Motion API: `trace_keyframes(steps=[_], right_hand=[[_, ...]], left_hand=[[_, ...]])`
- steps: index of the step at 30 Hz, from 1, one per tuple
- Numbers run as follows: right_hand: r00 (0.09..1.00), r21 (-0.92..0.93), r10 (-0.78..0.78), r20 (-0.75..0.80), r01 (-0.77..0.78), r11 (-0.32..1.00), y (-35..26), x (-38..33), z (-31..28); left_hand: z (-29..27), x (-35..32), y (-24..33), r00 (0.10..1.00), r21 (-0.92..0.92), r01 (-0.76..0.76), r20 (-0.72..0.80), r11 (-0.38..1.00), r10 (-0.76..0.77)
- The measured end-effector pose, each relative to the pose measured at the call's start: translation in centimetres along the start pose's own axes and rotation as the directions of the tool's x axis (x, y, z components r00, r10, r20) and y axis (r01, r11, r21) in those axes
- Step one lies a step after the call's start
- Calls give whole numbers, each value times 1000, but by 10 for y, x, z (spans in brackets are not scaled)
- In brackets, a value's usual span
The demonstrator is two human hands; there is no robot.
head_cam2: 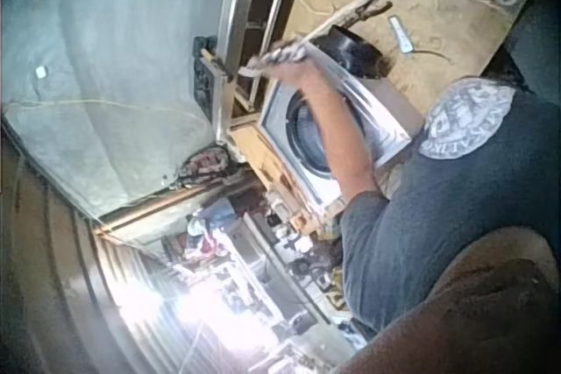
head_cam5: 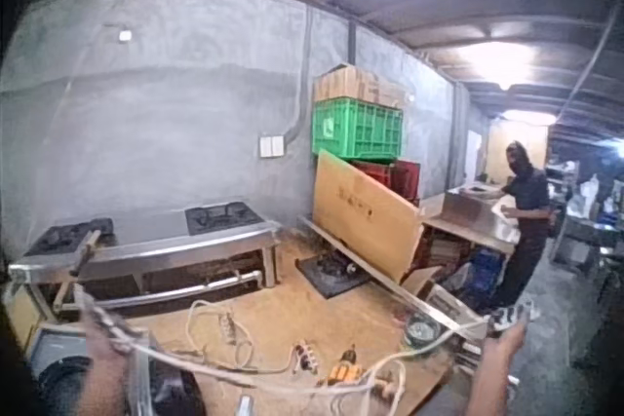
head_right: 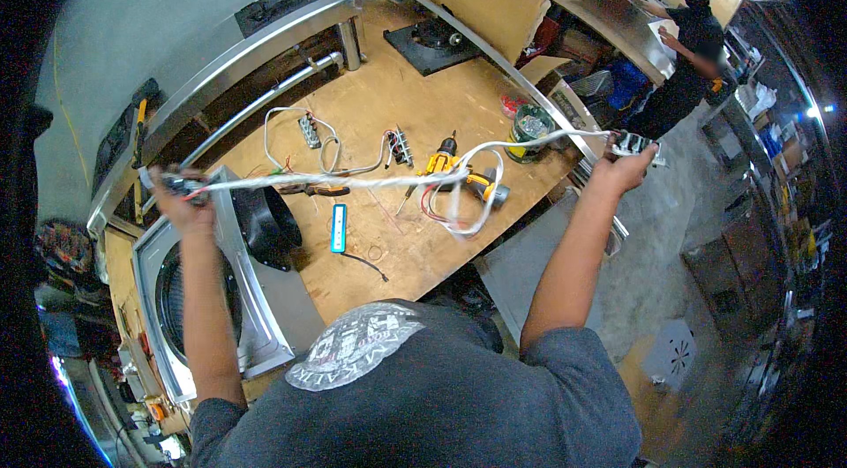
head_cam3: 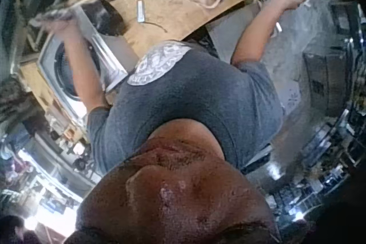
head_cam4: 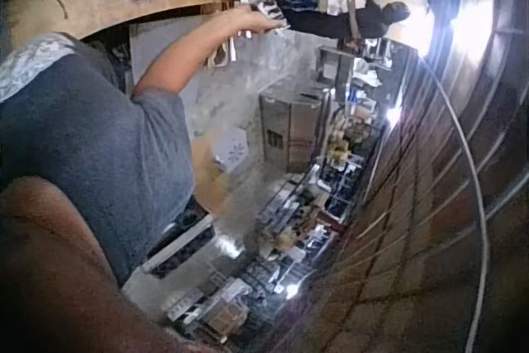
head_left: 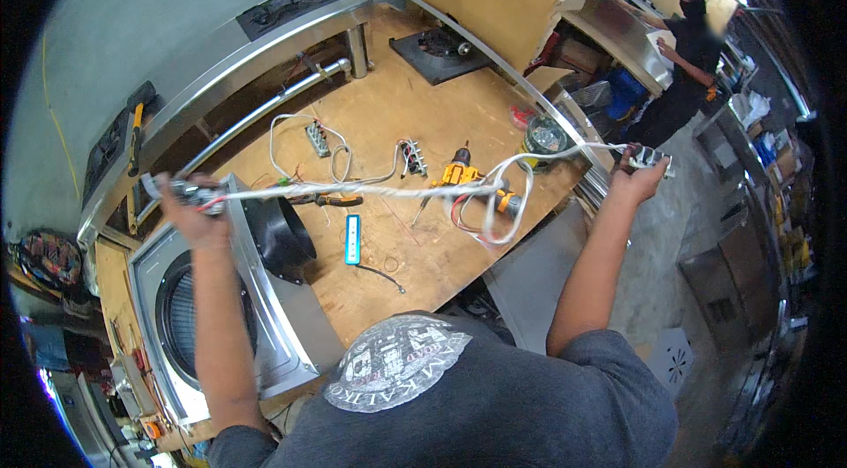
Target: The person works on wiring and small electronic components on a workbench, using pliers and a screwdriver to strip, twist, and connect wires to a green terminal block and a blue circuit board. The person repeatedly handles the wires and components, adjusting connections throughout the clip.
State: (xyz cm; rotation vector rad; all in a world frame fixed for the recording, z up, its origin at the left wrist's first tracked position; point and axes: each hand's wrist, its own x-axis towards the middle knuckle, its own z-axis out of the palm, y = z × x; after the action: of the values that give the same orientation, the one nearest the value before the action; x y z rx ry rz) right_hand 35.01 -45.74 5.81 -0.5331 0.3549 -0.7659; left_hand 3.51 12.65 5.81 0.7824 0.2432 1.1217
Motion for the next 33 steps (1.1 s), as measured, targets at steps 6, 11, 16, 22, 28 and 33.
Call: trace_keyframes(steps=[6,11,16,22,28,33], right_hand=[[992,-26,-30,-121,27,999,19,71,-12],[995,-35,-79,-65,76,996,51,66,30],[1000,27,12,16,-13,1000,124,72,69],[985,38,-48,163,42,998,182,44,116],[955,-236,-134,263,198,951,255,75,159],[793,-382,346,502,-156,911,314,-10,124]], left_hand=[[-74,9,150,881,88,-256,-389,963,270],[-220,-24,251,665,214,-471,-551,856,504],[-330,-131,401,194,526,-512,-700,680,687],[-301,-181,413,36,389,-775,-760,498,649],[-275,-300,467,323,254,-829,-511,498,797],[-192,-232,412,146,609,-589,-566,531,811]])
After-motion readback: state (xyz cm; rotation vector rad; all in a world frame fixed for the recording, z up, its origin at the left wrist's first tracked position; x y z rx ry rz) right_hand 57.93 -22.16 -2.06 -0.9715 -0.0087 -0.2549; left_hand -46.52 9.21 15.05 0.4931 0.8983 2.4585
